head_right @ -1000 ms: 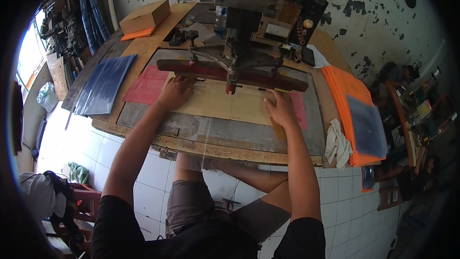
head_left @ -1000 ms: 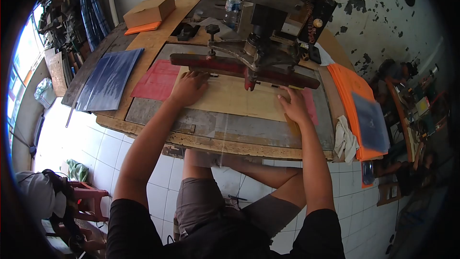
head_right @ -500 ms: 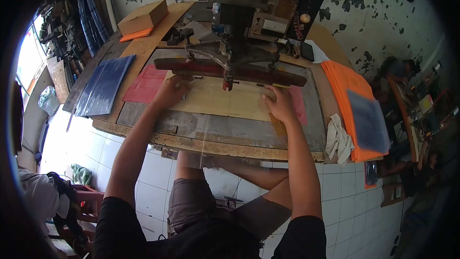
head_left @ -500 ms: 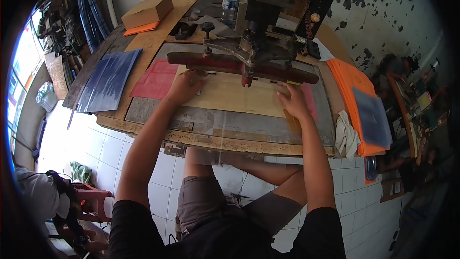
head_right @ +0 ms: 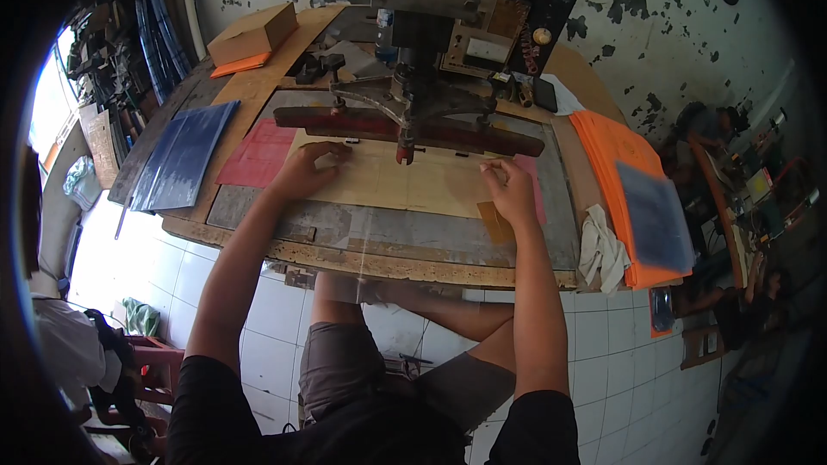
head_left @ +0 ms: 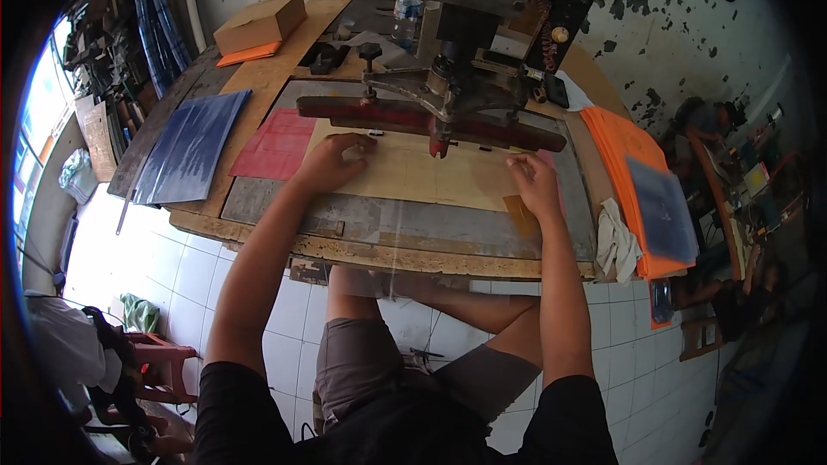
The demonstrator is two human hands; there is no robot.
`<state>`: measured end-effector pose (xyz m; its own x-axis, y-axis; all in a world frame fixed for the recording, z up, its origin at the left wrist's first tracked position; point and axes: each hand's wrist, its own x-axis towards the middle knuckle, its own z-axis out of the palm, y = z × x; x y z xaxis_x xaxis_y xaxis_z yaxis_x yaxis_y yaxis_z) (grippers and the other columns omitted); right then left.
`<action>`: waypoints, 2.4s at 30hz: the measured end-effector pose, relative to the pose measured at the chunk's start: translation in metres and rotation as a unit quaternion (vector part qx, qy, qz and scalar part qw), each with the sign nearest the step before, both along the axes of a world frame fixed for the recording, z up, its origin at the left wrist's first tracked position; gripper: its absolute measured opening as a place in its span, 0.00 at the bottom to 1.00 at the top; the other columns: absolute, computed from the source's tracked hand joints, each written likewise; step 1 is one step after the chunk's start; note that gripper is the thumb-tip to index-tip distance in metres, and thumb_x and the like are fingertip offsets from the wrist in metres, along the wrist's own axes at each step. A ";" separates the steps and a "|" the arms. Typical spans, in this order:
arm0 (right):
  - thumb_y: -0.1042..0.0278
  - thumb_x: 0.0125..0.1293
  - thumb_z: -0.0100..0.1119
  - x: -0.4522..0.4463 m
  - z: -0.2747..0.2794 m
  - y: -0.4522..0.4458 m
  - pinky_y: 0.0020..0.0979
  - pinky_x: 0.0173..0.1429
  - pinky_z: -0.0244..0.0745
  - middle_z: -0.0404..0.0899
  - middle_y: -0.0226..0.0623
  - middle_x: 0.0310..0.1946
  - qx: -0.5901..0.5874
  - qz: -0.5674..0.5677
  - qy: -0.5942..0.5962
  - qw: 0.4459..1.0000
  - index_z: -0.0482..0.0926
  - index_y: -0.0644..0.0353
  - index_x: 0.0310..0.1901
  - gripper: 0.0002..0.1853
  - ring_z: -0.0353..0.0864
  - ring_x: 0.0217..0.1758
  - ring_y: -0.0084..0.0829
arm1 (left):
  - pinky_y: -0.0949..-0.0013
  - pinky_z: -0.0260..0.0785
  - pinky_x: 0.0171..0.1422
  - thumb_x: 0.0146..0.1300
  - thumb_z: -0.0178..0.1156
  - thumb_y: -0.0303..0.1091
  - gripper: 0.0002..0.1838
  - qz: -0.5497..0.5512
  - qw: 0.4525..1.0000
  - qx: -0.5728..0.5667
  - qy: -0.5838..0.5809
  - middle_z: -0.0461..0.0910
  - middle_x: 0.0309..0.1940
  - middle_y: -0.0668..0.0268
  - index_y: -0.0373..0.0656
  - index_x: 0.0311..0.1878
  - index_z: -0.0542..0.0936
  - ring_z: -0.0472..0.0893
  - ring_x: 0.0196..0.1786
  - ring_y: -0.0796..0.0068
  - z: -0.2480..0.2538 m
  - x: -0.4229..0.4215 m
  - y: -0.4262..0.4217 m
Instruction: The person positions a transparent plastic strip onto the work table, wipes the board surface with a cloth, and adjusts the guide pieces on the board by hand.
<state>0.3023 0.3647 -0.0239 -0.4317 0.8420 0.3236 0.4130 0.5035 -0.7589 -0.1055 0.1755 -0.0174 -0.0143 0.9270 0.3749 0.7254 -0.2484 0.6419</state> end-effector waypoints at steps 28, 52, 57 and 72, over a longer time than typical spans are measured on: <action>0.60 0.80 0.65 -0.043 0.008 -0.045 0.45 0.88 0.64 0.77 0.38 0.79 0.194 0.217 -0.167 0.942 0.84 0.59 0.71 0.23 0.72 0.84 0.43 | 0.47 0.61 0.89 0.76 0.61 0.51 0.31 -0.110 0.972 0.053 0.201 0.80 0.75 0.49 0.37 0.71 0.82 0.79 0.76 0.49 0.002 0.046 0.002; 0.66 0.75 0.68 -0.004 0.012 -0.021 0.43 0.64 0.87 0.93 0.44 0.54 0.185 -0.028 -0.160 0.969 0.93 0.63 0.51 0.12 0.92 0.58 0.49 | 0.52 0.71 0.76 0.71 0.67 0.40 0.15 0.041 0.974 0.059 0.213 0.89 0.57 0.59 0.44 0.56 0.90 0.86 0.63 0.55 0.004 0.028 0.002; 0.67 0.75 0.68 -0.007 0.018 -0.027 0.42 0.67 0.84 0.93 0.43 0.56 0.212 -0.002 -0.134 0.968 0.92 0.63 0.52 0.12 0.90 0.60 0.48 | 0.53 0.73 0.73 0.70 0.68 0.39 0.14 0.076 0.969 0.092 0.217 0.89 0.53 0.59 0.44 0.53 0.91 0.86 0.60 0.56 0.001 0.027 0.002; 0.71 0.71 0.72 -0.013 0.019 -0.036 0.42 0.55 0.85 0.90 0.40 0.44 0.138 0.126 -0.106 0.977 0.91 0.65 0.42 0.06 0.90 0.48 0.46 | 0.51 0.78 0.69 0.66 0.68 0.35 0.11 -0.041 0.973 0.061 0.218 0.89 0.52 0.60 0.42 0.48 0.90 0.88 0.55 0.53 0.011 0.038 -0.008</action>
<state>0.2892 0.3289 -0.0053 -0.6956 0.5942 0.4038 0.3829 0.7822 -0.4915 -0.0676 0.1675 -0.0067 0.2422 0.8664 0.4367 0.8970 -0.3716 0.2396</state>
